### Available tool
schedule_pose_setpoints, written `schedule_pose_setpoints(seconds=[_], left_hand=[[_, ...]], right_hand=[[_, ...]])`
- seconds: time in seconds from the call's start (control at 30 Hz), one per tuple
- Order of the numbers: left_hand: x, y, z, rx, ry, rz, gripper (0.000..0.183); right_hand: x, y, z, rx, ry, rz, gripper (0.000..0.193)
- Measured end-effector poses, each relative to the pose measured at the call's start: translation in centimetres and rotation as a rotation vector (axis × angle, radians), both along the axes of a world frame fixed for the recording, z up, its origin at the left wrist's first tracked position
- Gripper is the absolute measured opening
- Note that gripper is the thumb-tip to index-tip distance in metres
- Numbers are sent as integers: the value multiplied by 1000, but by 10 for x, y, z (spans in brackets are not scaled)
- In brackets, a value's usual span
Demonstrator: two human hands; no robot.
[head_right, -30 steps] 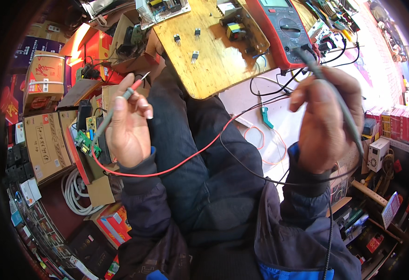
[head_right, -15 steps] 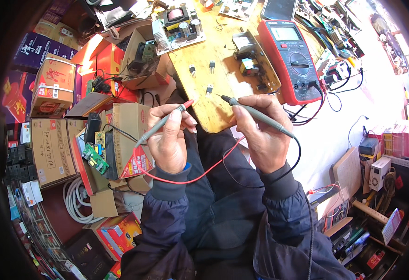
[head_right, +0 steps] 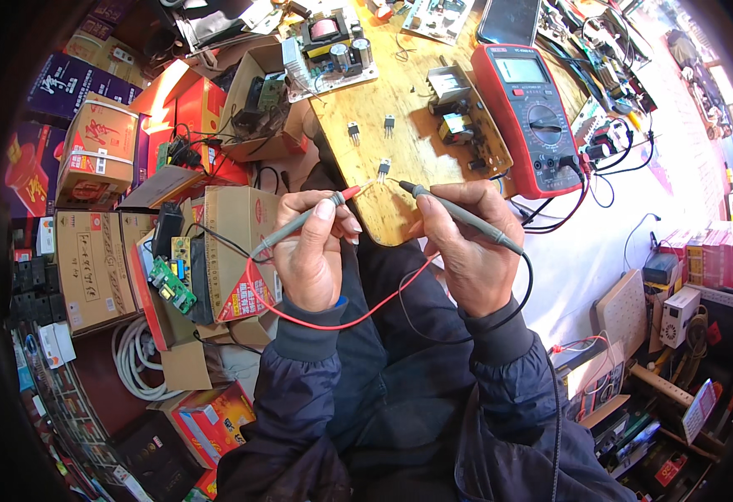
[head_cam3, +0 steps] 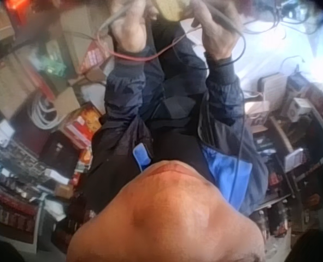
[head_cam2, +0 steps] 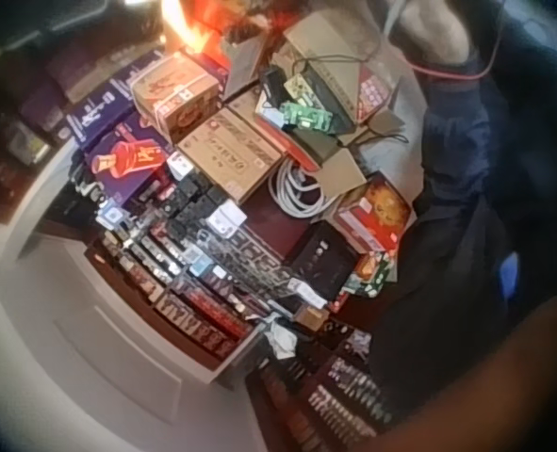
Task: The person sits on the floor and uses a multimeter to test several small electronic components and a circuit board. They place probes on component leads and board pads, then set the multimeter down and pick up a green circuit board to continue testing.
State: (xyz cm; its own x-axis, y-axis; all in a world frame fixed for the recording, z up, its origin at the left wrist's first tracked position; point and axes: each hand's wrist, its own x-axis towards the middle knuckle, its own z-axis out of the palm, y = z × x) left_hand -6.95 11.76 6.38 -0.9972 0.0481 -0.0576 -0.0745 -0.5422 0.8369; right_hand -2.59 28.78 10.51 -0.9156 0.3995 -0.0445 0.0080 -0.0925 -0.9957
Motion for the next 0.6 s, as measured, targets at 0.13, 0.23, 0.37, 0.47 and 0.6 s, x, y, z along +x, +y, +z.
schedule_pose_setpoints(seconds=[0.13,0.23,0.37,0.47,0.6], left_hand=[[1,1,0,-14,-3,3,15],[0,1,0,-24,6,5,15],[0,1,0,-25,13,1,15],[0,1,0,-33,10,3,15],[-1,2,0,-47,12,-1,15]], right_hand=[[-2,-2,-2,17,27,-8,14],[-3,-1,-1,46,12,1,14],[-4,1,2,38,-9,10,13],[-4,1,4,24,-7,7,12],[-4,1,4,41,-25,-4,12]])
